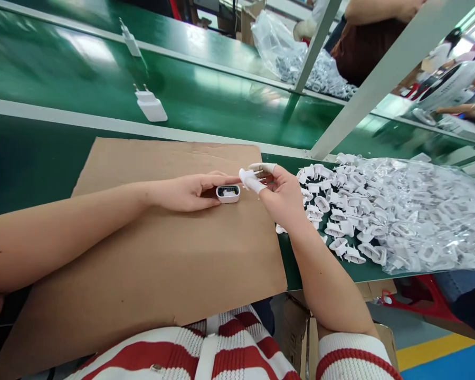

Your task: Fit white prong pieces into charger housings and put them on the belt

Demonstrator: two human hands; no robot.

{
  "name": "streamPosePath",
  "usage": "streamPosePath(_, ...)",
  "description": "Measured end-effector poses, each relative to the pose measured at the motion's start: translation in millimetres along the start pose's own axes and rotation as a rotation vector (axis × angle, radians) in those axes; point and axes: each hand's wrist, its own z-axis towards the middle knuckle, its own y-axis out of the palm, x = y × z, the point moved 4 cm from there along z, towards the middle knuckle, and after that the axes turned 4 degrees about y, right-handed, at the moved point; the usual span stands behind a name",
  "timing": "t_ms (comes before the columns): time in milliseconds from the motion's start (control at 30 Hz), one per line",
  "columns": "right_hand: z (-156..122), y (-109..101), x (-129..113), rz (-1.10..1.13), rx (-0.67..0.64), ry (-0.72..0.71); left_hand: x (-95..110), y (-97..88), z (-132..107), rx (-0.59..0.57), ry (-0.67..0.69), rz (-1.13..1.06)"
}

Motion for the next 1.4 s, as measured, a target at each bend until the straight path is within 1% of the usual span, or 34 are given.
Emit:
streamPosePath(67,1.1,-1.1,-1.2,0.010,0.015,0.016,1.0,0.5,1.6,0.005,-0.009,0.009)
streamPosePath(100,1.4,-1.5,-2.3,0.013,0.021,0.022,1.3,1.8,2.0,0.045,-0.023,0.005)
streamPosePath(200,1.1,-1.3,-5.3,0.025,0.018,0.054,1.6,4.0,-0.6,0.275,-0.041,0.008)
streamPosePath(233,0.5,-0.5,-5.9,0.034,0.011,0.068,1.7,3.9,-2.6,0.339,-0.037,0.013)
streamPosePath(267,-0.2,0.5,-6.1,0.044,0.004,0.082,1.7,3.9,-4.4,0.367,-0.030,0.013)
streamPosePath(300,-1.2,1.7,-5.9,0.051,-0.005,0.095,1.3,4.3,-5.6,0.355,-0.025,0.002)
streamPosePath(400,-5.4,5.6,-4.2,0.017,-0.015,0.094,-1.8,7.4,-5.5,0.247,-0.044,-0.077)
streamPosePath(433,-7.3,6.6,-3.6,-0.029,-0.011,0.074,-3.0,8.4,-4.7,0.246,-0.060,-0.097)
streamPosePath(467,-9.4,7.3,-3.6,-0.093,-0.003,0.034,-4.2,9.4,-3.8,0.273,-0.076,-0.108)
streamPosePath(533,-14.9,9.1,-6.1,-0.270,0.006,-0.113,-5.0,11.9,-1.9,0.368,-0.105,-0.107)
streamPosePath(600,-21.7,12.6,-10.6,-0.459,-0.006,-0.305,-3.0,15.7,-0.1,0.420,-0.110,-0.106)
streamPosePath(667,-28.3,17.1,-14.2,-0.597,-0.032,-0.464,1.2,18.6,1.0,0.413,-0.095,-0.122)
streamPosePath(767,-33.7,23.6,-16.1,-0.725,-0.054,-0.582,7.1,18.1,0.4,0.389,-0.068,-0.122)
streamPosePath(833,-34.4,27.7,-15.2,-0.796,-0.063,-0.612,8.6,16.6,-0.1,0.392,-0.053,-0.111)
streamPosePath(933,-32.5,31.5,-11.4,-0.856,-0.069,-0.595,7.8,15.6,0.2,0.424,-0.033,-0.095)
streamPosePath(1033,-30.7,32.8,-8.4,-0.870,-0.074,-0.578,7.5,16.1,0.7,0.421,-0.031,-0.072)
streamPosePath(1167,-31.5,33.1,-8.3,-0.899,-0.055,-0.617,9.5,15.6,0.4,0.397,-0.030,-0.064)
streamPosePath(1400,-31.4,36.2,-10.6,-0.923,-0.058,-0.603,7.7,16.3,1.3,0.435,-0.028,-0.061)
